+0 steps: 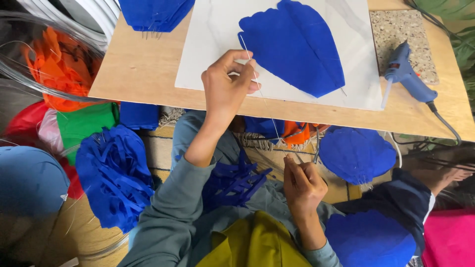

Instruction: Assembling blue fabric petals by applying hot glue and folding the material.

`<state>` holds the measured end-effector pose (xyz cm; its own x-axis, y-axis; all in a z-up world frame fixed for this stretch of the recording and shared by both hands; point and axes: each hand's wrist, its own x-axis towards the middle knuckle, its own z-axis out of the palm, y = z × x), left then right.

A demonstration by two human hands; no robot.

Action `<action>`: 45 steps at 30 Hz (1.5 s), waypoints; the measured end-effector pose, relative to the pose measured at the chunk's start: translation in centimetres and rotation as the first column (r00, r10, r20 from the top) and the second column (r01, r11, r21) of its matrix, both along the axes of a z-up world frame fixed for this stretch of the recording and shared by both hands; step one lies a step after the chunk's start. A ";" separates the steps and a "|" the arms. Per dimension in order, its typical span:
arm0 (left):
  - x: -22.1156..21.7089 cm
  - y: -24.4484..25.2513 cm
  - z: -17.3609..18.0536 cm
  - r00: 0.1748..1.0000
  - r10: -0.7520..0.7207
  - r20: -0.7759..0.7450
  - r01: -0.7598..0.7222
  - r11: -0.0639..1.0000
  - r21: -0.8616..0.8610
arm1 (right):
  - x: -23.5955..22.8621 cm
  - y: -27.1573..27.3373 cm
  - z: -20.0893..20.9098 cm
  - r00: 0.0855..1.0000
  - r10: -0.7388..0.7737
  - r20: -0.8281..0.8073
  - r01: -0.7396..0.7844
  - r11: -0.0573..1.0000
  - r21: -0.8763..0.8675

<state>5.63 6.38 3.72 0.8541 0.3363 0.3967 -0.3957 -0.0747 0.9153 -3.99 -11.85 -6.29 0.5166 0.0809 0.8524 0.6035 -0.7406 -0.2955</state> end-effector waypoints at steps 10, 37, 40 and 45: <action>0.7 1.4 0.9 0.995 0.090 -0.049 -0.086 0.992 0.091 | -0.3 0.2 -0.4 0.997 -0.053 -0.049 0.049 0.996 -0.076; 7.8 -1.4 -5.4 0.964 0.186 -0.188 0.126 0.302 0.945 | 20.0 -7.4 5.4 0.840 -0.510 -0.185 0.431 0.835 -0.342; 5.8 -0.2 -4.9 0.960 0.203 -0.192 0.117 0.333 0.936 | 24.4 -7.2 3.4 0.749 -0.597 -0.286 0.466 0.782 -0.413; 5.3 1.4 -5.9 0.992 0.121 0.030 -0.071 0.352 0.933 | 24.3 -4.7 5.9 0.587 -0.745 -0.316 0.487 0.637 -0.598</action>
